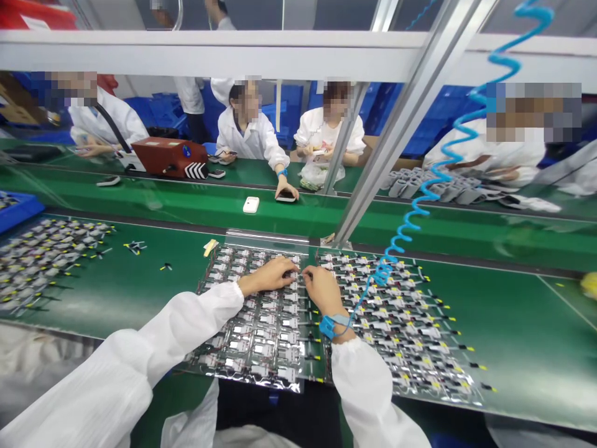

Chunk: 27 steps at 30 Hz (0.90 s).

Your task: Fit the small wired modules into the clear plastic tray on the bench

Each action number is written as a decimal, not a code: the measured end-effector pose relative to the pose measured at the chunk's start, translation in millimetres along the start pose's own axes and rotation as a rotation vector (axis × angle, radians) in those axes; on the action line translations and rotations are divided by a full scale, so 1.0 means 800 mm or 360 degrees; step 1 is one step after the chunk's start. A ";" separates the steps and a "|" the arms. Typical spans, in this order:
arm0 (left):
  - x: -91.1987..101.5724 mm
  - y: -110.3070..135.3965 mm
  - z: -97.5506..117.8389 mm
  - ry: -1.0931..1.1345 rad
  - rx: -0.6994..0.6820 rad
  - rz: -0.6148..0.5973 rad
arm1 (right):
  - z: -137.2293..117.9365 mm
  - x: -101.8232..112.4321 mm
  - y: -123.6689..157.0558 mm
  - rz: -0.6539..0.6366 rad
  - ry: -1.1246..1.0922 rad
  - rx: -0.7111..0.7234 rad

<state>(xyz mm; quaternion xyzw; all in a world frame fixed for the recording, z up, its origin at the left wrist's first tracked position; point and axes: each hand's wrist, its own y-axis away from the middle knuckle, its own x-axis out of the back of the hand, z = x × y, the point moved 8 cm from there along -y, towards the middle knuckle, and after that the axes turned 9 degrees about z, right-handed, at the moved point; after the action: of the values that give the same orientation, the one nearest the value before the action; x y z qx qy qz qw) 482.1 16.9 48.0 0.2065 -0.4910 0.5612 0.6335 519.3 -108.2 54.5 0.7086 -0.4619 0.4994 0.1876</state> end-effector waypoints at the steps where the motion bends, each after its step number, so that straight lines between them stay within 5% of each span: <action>1: -0.001 0.000 -0.002 0.0016 0.0021 0.0005 | -0.001 -0.001 -0.001 -0.0005 0.0003 0.0002; 17: -0.002 0.005 -0.012 0.0185 0.0238 0.0117 | 0.006 -0.018 -0.009 -0.0101 0.0018 -0.0026; 27: -0.006 0.006 -0.012 0.0177 0.0152 0.0113 | 0.007 -0.026 -0.010 -0.0154 -0.0060 -0.0025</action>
<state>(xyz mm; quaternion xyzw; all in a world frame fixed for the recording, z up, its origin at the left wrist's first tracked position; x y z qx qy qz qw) 482.0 23.7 38.0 0.1875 -0.4349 0.6166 0.6289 527.4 -98.4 35.1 0.7378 -0.4345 0.4728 0.2083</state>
